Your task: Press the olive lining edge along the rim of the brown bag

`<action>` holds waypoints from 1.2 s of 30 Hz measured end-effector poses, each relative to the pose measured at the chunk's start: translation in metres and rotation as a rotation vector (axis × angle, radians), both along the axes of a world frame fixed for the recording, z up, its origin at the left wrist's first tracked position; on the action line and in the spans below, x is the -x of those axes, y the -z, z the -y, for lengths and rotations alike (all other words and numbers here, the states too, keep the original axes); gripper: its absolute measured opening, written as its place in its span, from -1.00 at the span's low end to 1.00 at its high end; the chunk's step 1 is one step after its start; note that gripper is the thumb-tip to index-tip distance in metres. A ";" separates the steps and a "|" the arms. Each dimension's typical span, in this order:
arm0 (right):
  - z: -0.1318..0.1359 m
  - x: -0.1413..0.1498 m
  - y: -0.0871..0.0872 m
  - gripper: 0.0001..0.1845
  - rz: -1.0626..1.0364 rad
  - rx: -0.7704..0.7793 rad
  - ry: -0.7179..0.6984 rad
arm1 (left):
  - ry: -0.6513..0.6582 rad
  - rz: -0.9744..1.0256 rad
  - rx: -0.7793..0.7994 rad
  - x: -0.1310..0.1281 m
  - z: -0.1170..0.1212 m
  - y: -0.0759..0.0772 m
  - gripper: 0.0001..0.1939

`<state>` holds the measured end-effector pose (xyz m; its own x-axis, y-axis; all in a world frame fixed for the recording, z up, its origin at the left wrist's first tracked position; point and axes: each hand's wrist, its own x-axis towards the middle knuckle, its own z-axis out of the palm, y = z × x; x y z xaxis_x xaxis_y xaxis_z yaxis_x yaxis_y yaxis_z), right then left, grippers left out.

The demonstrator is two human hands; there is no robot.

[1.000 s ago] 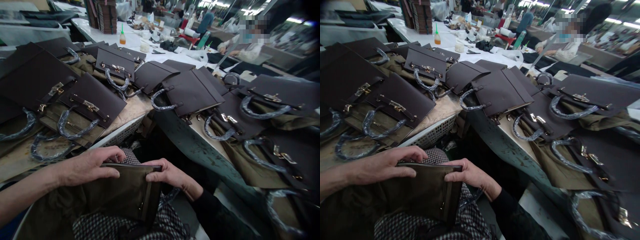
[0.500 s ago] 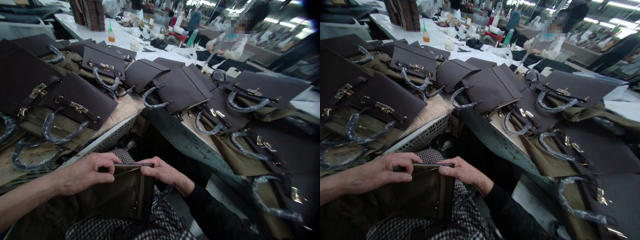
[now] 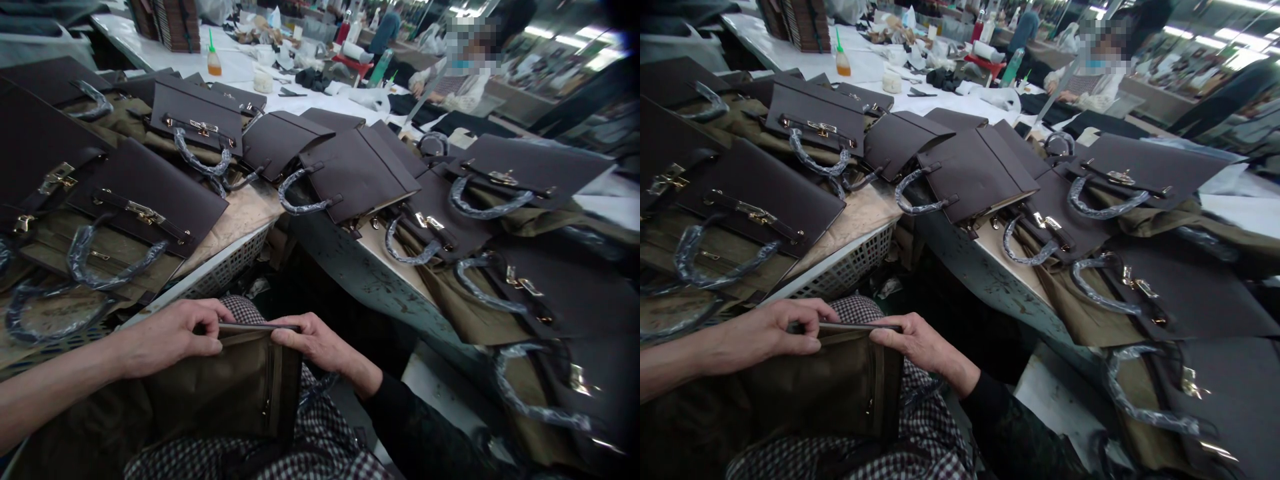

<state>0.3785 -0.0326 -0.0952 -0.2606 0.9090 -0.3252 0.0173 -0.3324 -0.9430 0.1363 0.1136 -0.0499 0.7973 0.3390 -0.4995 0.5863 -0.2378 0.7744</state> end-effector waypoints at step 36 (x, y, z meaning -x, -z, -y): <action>-0.002 0.000 -0.007 -0.53 0.041 0.028 0.027 | -0.240 -0.009 -0.197 0.007 0.008 -0.007 -0.63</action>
<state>0.3788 -0.0310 -0.0883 -0.2221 0.9061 -0.3602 0.0465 -0.3592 -0.9321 0.1296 0.1058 -0.0428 0.6791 0.6077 -0.4118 0.6500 -0.2371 0.7220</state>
